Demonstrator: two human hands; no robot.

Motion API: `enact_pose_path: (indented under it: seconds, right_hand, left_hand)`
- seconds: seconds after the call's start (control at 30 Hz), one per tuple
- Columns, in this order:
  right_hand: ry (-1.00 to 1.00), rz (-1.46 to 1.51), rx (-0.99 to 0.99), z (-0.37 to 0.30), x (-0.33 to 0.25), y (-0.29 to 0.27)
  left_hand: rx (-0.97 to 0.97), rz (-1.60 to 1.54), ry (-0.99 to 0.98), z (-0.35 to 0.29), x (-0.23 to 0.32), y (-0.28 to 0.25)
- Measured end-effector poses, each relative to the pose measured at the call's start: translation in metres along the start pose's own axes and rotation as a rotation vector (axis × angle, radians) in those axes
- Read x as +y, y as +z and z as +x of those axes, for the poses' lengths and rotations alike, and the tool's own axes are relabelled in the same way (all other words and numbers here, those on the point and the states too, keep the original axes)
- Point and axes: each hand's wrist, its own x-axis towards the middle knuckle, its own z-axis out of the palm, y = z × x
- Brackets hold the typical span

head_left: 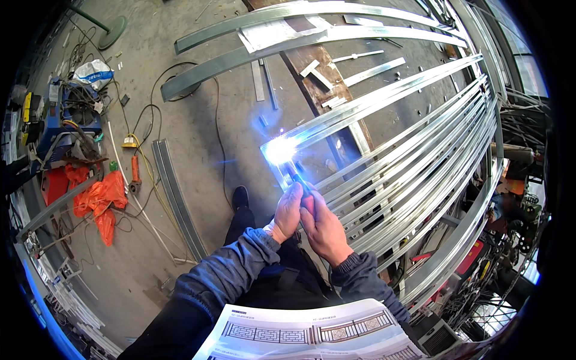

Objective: The person welds multiple metal frame sections using a handheld welding torch. They position the torch at various joints, produce sparks, and move along the frame to complete welds. The person also briefly handles a metal bar and a blueprint document.

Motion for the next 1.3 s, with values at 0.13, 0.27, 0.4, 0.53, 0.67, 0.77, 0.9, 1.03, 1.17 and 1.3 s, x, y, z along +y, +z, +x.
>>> enact_pose_path:
  seconds: [0.13, 0.27, 0.4, 0.53, 0.67, 0.77, 0.9, 1.03, 1.17, 1.3]
  right_hand:
    - [-0.006, -0.009, 0.013, 0.002, 0.001, 0.002]
    - [0.006, -0.014, 0.017, 0.002, 0.001, 0.001]
    - [0.004, 0.006, 0.011, 0.003, 0.000, 0.002]
    - [-0.003, -0.003, 0.013, 0.004, 0.000, 0.004]
    - [0.043, 0.008, -0.004, 0.003, -0.003, 0.003]
    - [0.025, -0.004, 0.026, 0.000, -0.003, 0.005]
    - [0.036, -0.003, 0.012, -0.001, -0.009, 0.002]
    - [0.029, 0.014, 0.006, 0.000, -0.007, 0.001]
    - [0.004, 0.013, 0.041, -0.002, -0.003, 0.003]
    - [0.029, 0.004, 0.022, -0.003, -0.005, 0.003]
  left_hand:
    - [0.030, -0.070, -0.085, 0.003, 0.000, 0.001]
    - [0.028, -0.008, 0.002, 0.000, 0.006, 0.006]
    - [0.025, -0.054, -0.046, 0.000, 0.002, 0.002]
    - [0.026, -0.087, -0.061, 0.001, 0.001, 0.001]
    - [0.020, -0.041, -0.043, 0.001, 0.001, 0.000]
    - [-0.003, -0.043, -0.027, 0.002, -0.001, 0.000]
    - [-0.043, -0.103, -0.045, 0.003, -0.003, -0.004]
    - [-0.023, -0.107, -0.042, 0.002, -0.003, -0.001]
    - [-0.042, -0.090, -0.041, 0.004, -0.010, -0.004]
    - [-0.031, -0.076, -0.048, 0.004, -0.011, -0.005]
